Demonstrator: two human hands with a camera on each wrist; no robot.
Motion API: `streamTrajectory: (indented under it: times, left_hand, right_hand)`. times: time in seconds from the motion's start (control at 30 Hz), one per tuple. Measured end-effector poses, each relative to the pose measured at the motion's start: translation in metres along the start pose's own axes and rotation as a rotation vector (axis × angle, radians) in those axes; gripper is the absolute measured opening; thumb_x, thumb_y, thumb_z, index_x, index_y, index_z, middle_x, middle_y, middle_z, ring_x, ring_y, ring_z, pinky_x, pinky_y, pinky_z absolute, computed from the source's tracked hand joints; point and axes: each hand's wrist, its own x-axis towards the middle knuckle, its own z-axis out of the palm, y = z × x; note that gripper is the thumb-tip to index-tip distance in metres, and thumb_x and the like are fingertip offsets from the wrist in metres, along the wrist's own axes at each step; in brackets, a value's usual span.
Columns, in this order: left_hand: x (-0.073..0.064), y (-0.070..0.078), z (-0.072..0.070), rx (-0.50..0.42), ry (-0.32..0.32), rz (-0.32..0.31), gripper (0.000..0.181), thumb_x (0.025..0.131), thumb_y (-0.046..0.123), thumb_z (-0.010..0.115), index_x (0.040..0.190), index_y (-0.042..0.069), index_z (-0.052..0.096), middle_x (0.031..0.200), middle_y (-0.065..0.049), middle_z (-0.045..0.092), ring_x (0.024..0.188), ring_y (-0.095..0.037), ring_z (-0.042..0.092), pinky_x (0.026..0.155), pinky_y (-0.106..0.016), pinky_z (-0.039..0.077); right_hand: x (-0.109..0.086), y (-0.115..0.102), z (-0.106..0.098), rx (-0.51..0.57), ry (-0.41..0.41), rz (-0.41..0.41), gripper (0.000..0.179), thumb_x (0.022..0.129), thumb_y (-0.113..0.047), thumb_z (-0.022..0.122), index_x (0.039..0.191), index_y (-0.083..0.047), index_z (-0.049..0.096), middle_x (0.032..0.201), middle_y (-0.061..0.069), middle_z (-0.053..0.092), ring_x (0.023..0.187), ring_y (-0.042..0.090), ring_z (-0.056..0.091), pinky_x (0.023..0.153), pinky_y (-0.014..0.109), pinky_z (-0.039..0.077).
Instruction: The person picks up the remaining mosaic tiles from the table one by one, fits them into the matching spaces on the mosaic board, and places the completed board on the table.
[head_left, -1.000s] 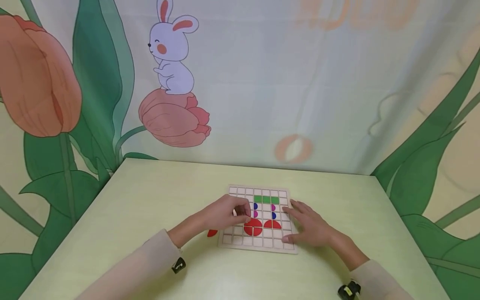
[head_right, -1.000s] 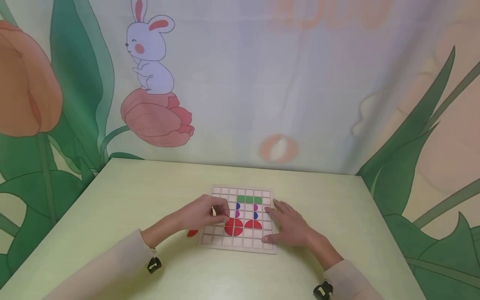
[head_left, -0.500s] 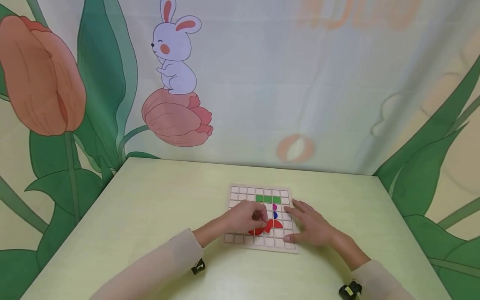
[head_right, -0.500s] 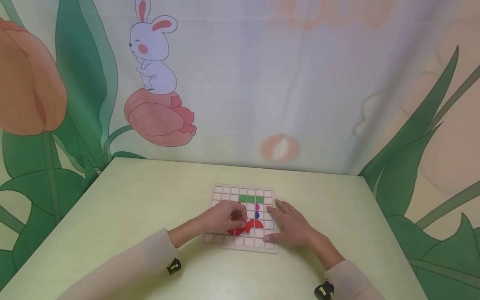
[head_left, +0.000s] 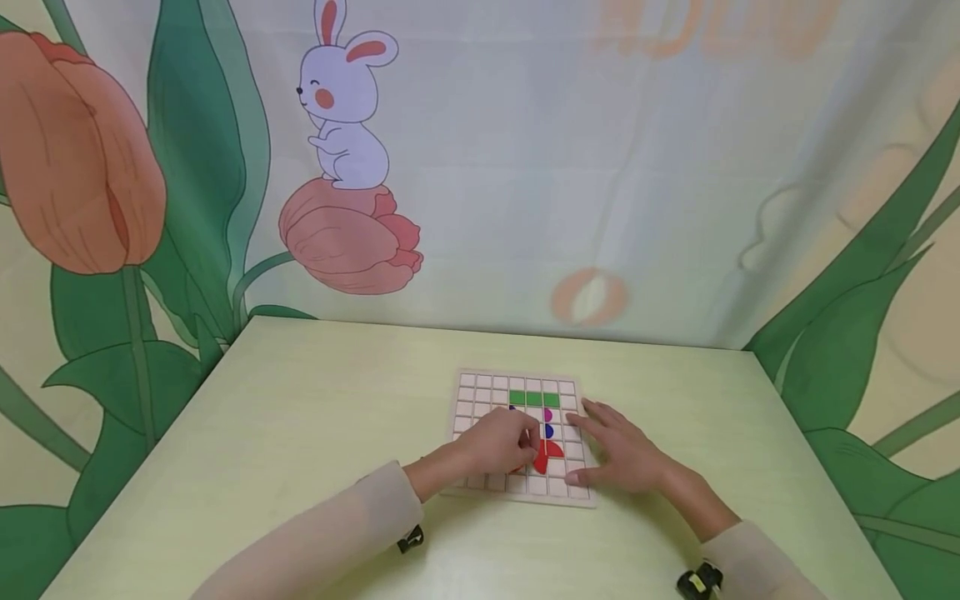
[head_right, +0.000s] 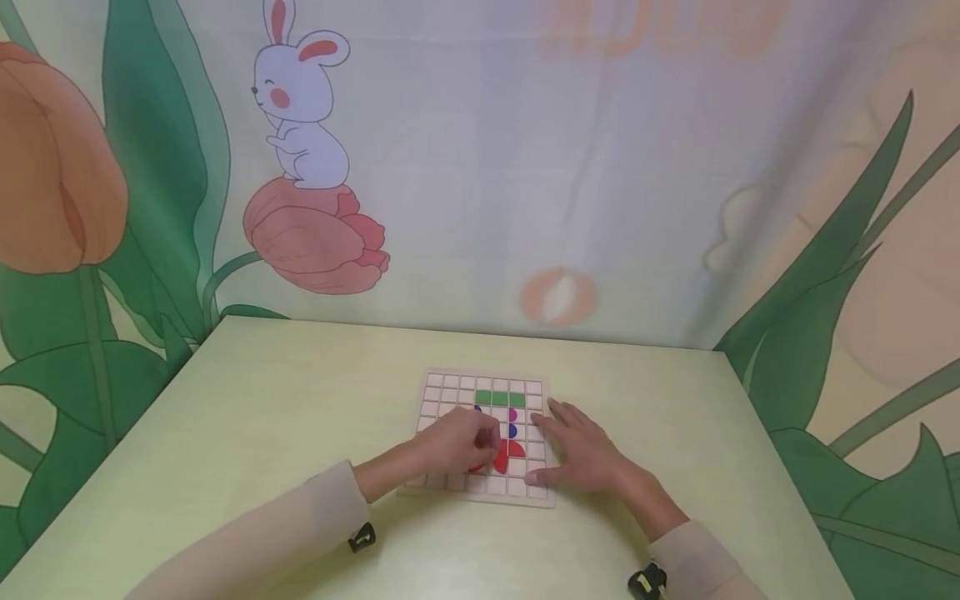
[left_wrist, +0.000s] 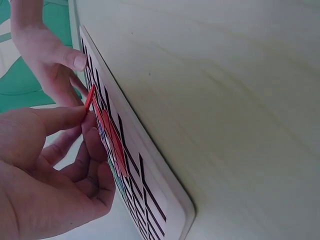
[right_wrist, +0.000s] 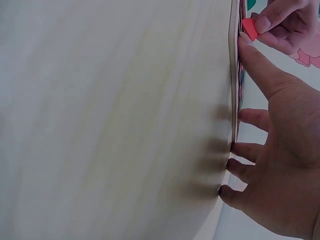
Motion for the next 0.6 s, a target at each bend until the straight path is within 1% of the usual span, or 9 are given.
streamTrajectory:
  times: [0.1,0.23,0.47,0.6]
  left_hand:
    - [-0.0020,0.0023,0.0007,0.004,0.003,-0.025,0.015,0.099,0.009,0.073,0.086,0.016,0.070,0.071,0.007,0.063,0.066,-0.009,0.056,0.061,-0.023,0.047]
    - [-0.0052,0.0045,0.0006,0.011,0.007,-0.043,0.014,0.099,0.009,0.073,0.086,0.015,0.071,0.072,0.005,0.063,0.066,-0.009,0.055,0.062,-0.023,0.046]
    - [-0.0065,0.0043,0.0000,0.017,-0.025,-0.039,0.008,0.098,0.011,0.075,0.091,0.014,0.073,0.073,0.005,0.063,0.067,-0.009,0.055,0.063,-0.023,0.045]
    - [-0.0067,0.0054,0.0004,0.024,-0.038,-0.041,0.008,0.097,0.009,0.076,0.092,0.014,0.072,0.073,0.005,0.062,0.068,-0.010,0.054,0.063,-0.023,0.045]
  right_hand:
    - [0.0007,-0.0022,-0.0016,-0.001,-0.006,0.006,0.101,0.084,-0.066,0.081,0.163,-0.015,0.043,0.173,0.021,0.022,0.157,0.048,0.021,0.118,0.071,0.027]
    - [-0.0005,-0.0044,-0.0025,-0.006,-0.002,0.002,0.101,0.084,-0.065,0.081,0.163,-0.015,0.043,0.173,0.021,0.023,0.157,0.048,0.021,0.118,0.071,0.027]
    - [-0.0019,-0.0050,-0.0038,-0.016,-0.003,-0.008,0.101,0.085,-0.065,0.080,0.162,-0.013,0.043,0.172,0.022,0.023,0.156,0.049,0.022,0.118,0.071,0.028]
    - [-0.0019,-0.0049,-0.0032,-0.011,0.001,-0.012,0.101,0.085,-0.064,0.081,0.162,-0.012,0.043,0.172,0.023,0.024,0.156,0.050,0.022,0.117,0.072,0.028]
